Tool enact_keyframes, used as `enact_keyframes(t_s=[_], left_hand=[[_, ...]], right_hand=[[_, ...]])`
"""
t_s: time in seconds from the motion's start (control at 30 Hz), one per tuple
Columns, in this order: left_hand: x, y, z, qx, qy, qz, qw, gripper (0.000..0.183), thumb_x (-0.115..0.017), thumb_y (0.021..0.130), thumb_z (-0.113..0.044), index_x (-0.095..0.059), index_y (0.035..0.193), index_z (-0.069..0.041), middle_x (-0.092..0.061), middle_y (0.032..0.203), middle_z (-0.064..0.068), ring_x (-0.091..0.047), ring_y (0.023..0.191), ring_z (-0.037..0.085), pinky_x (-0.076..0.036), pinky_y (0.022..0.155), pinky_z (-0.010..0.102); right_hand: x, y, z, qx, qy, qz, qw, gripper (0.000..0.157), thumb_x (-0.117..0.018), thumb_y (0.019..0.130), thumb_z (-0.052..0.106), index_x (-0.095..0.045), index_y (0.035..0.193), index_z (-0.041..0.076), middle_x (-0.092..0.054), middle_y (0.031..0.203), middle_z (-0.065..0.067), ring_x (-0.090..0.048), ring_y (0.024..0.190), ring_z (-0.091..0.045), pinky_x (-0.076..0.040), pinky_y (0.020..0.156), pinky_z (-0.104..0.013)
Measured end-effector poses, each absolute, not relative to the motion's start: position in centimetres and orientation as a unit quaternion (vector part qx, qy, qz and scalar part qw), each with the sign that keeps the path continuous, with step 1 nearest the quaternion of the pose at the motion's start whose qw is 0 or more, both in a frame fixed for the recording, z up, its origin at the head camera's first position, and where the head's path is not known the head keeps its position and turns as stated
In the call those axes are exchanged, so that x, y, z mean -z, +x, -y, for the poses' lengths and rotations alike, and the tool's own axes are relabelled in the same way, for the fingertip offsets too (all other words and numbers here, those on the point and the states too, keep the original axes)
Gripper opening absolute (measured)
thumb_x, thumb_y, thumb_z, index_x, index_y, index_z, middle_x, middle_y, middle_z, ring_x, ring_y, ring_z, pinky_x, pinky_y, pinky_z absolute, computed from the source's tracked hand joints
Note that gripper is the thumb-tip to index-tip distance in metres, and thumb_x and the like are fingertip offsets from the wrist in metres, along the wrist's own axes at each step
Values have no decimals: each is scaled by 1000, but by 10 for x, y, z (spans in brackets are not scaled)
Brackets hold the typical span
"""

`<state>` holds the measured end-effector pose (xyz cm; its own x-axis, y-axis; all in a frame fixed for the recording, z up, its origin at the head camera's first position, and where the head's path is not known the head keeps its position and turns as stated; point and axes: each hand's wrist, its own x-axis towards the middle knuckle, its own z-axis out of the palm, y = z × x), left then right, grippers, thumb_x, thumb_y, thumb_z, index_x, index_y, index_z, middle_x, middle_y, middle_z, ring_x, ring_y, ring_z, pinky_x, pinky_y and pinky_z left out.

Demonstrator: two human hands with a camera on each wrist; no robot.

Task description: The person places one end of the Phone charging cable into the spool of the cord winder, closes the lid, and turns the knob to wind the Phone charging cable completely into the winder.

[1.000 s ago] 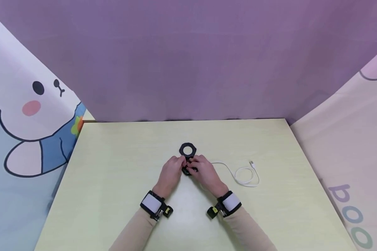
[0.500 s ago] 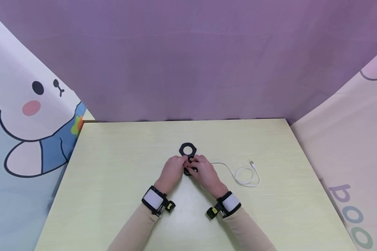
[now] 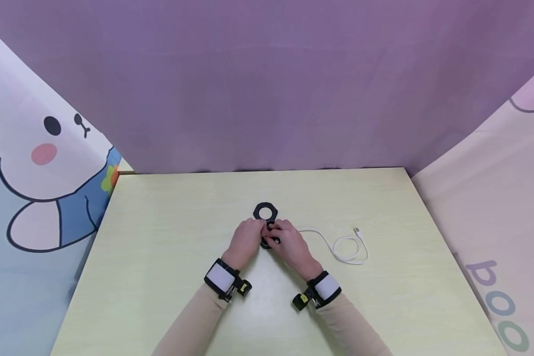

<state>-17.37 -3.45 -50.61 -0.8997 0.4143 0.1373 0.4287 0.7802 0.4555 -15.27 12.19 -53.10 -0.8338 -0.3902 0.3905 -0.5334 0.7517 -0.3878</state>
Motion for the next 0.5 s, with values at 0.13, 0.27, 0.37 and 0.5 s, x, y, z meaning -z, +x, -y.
enact_keyframes(t_s=[0.13, 0.27, 0.37, 0.5], left_hand=[[501, -177, 30, 237, -211, 948, 2, 20, -65, 85, -3, -63, 68, -11, -61, 68, 2, -57, 63, 20, -47, 56, 32], [500, -179, 29, 238, -208, 949, -5, 19, -66, 84, -4, -62, 67, -12, -60, 69, 1, -56, 63, 19, -46, 55, 31], [501, -179, 31, 241, -220, 945, -3, 20, -65, 85, -1, -61, 68, -12, -59, 68, 1, -56, 63, 19, -46, 55, 31], [508, -177, 36, 247, -240, 939, -1, 19, -62, 87, 3, -62, 74, -11, -60, 69, 0, -58, 64, 18, -47, 58, 30]], right_hand=[[531, -152, -122, -249, 247, 925, 144, 7, -79, 83, 14, -78, 88, 9, -65, 95, -1, -57, 89, -18, -53, 76, -29], [532, -152, -122, -247, 247, 926, 141, 6, -79, 84, 14, -78, 87, 9, -65, 95, -1, -56, 87, -18, -53, 75, -28], [532, -153, -122, -246, 248, 927, 140, 7, -78, 84, 16, -79, 88, 9, -65, 95, 0, -56, 88, -18, -53, 75, -28], [533, -152, -123, -242, 247, 927, 143, 9, -79, 84, 16, -79, 89, 10, -64, 95, 0, -56, 88, -17, -53, 76, -27]])
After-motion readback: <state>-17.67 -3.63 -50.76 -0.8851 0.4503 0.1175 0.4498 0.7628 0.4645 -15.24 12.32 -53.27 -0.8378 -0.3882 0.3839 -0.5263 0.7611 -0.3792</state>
